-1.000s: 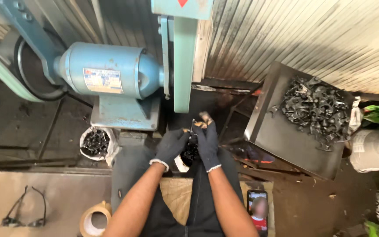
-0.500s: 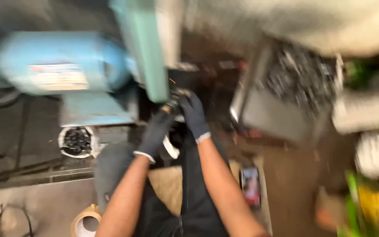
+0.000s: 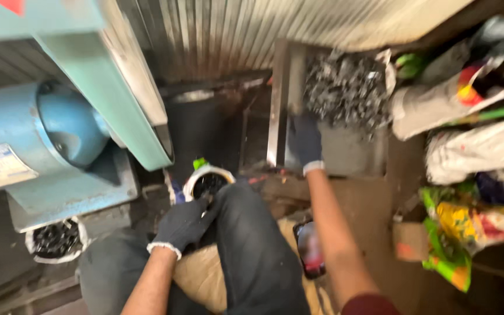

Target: The person sits on the floor at a bench grinder and grinds small black metal parts against the spinning wheel, producing sparks. They take parts one at a time from a tray, grind each piece, and place finished pieces into a container between their legs.

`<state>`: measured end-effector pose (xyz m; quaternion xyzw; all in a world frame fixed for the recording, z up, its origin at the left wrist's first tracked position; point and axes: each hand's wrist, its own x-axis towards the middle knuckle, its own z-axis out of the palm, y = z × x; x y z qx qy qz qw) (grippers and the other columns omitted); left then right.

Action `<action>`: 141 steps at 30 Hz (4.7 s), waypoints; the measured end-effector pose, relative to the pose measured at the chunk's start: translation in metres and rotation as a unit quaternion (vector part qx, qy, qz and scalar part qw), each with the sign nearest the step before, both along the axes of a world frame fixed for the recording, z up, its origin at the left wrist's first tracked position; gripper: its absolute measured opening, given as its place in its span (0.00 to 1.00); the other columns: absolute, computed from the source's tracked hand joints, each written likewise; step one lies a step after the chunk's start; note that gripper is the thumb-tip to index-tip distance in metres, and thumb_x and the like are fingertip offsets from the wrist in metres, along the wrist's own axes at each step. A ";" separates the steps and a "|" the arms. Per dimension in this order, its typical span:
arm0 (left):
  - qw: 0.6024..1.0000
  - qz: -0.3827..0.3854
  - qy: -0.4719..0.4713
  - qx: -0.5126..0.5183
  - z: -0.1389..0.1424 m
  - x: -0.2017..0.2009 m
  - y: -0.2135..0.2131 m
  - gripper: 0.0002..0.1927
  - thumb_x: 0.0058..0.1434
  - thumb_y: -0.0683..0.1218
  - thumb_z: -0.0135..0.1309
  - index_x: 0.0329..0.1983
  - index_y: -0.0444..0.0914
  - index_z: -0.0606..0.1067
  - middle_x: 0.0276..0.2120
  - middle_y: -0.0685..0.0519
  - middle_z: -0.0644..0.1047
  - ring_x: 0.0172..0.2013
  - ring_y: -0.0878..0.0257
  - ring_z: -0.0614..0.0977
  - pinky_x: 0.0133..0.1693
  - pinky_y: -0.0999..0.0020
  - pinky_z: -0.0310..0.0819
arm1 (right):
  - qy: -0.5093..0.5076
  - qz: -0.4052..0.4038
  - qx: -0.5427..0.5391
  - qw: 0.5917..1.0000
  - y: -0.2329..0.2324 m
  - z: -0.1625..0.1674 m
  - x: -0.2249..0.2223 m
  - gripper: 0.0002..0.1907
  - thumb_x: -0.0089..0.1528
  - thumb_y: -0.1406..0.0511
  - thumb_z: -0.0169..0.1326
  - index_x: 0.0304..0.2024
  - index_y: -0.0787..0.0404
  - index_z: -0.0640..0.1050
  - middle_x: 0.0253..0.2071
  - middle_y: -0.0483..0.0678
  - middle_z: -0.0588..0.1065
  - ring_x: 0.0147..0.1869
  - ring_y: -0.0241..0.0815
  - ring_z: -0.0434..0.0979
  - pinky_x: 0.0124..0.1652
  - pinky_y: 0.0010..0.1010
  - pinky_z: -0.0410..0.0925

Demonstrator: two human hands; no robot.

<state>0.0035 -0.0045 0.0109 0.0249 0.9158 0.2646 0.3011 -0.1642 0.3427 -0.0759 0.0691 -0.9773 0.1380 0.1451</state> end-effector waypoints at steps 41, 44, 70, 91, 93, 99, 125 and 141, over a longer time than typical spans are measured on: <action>0.911 0.319 0.256 0.053 -0.033 0.007 -0.057 0.20 0.67 0.58 0.53 0.38 0.37 0.81 0.33 0.38 0.81 0.36 0.39 0.82 0.37 0.49 0.72 | -0.262 0.136 -0.527 0.797 -0.263 -0.007 0.138 0.12 0.72 0.66 0.50 0.47 0.70 0.79 0.36 0.54 0.75 0.38 0.45 0.72 0.38 0.37 0.64; 0.869 0.423 0.227 0.121 -0.059 -0.002 -0.064 0.21 0.68 0.59 0.51 0.40 0.36 0.80 0.32 0.39 0.80 0.35 0.41 0.83 0.37 0.52 0.73 | -0.317 0.129 -0.516 0.785 -0.278 -0.038 0.119 0.12 0.72 0.65 0.49 0.47 0.69 0.80 0.37 0.58 0.75 0.40 0.51 0.72 0.40 0.41 0.63; 0.835 0.455 0.234 0.202 -0.045 -0.009 -0.045 0.20 0.65 0.57 0.52 0.48 0.38 0.81 0.33 0.42 0.82 0.33 0.48 0.86 0.36 0.57 0.74 | -0.216 0.144 -0.585 0.768 -0.279 -0.002 0.116 0.13 0.69 0.64 0.51 0.50 0.66 0.80 0.44 0.46 0.80 0.47 0.33 0.78 0.47 0.25 0.70; 0.856 0.341 0.327 0.208 -0.036 0.009 -0.044 0.16 0.66 0.52 0.53 0.45 0.37 0.82 0.37 0.42 0.82 0.38 0.49 0.84 0.40 0.58 0.75 | -0.163 0.216 -0.433 0.860 -0.243 0.020 0.131 0.12 0.66 0.65 0.51 0.43 0.67 0.81 0.40 0.55 0.78 0.45 0.44 0.79 0.44 0.35 0.70; 0.843 0.404 0.284 0.213 -0.052 -0.003 -0.037 0.17 0.66 0.53 0.54 0.42 0.34 0.81 0.35 0.42 0.83 0.35 0.52 0.85 0.39 0.59 0.75 | -0.202 0.251 -0.437 0.840 -0.242 0.023 0.104 0.12 0.66 0.64 0.51 0.42 0.66 0.80 0.37 0.54 0.78 0.41 0.46 0.79 0.42 0.34 0.70; 0.784 0.513 0.241 0.252 -0.070 -0.012 -0.041 0.17 0.64 0.52 0.55 0.39 0.32 0.80 0.28 0.39 0.82 0.30 0.49 0.83 0.34 0.56 0.73 | -0.271 0.189 -0.437 0.837 -0.265 0.012 0.085 0.12 0.65 0.64 0.54 0.36 0.68 0.79 0.30 0.54 0.76 0.34 0.43 0.75 0.36 0.36 0.66; 0.873 0.327 0.292 0.214 -0.023 0.030 -0.057 0.17 0.62 0.52 0.52 0.48 0.39 0.80 0.39 0.44 0.83 0.41 0.48 0.85 0.43 0.56 0.76 | -0.296 0.179 -0.598 0.723 -0.242 0.017 0.146 0.10 0.68 0.64 0.51 0.43 0.65 0.80 0.35 0.43 0.78 0.39 0.31 0.75 0.41 0.26 0.68; 0.913 0.360 0.190 0.021 -0.032 -0.016 -0.054 0.21 0.68 0.58 0.45 0.46 0.39 0.80 0.36 0.37 0.80 0.40 0.38 0.81 0.41 0.45 0.72 | -0.370 0.140 -0.549 0.736 -0.261 0.017 0.095 0.10 0.65 0.63 0.52 0.42 0.64 0.78 0.28 0.43 0.77 0.25 0.33 0.72 0.27 0.29 0.66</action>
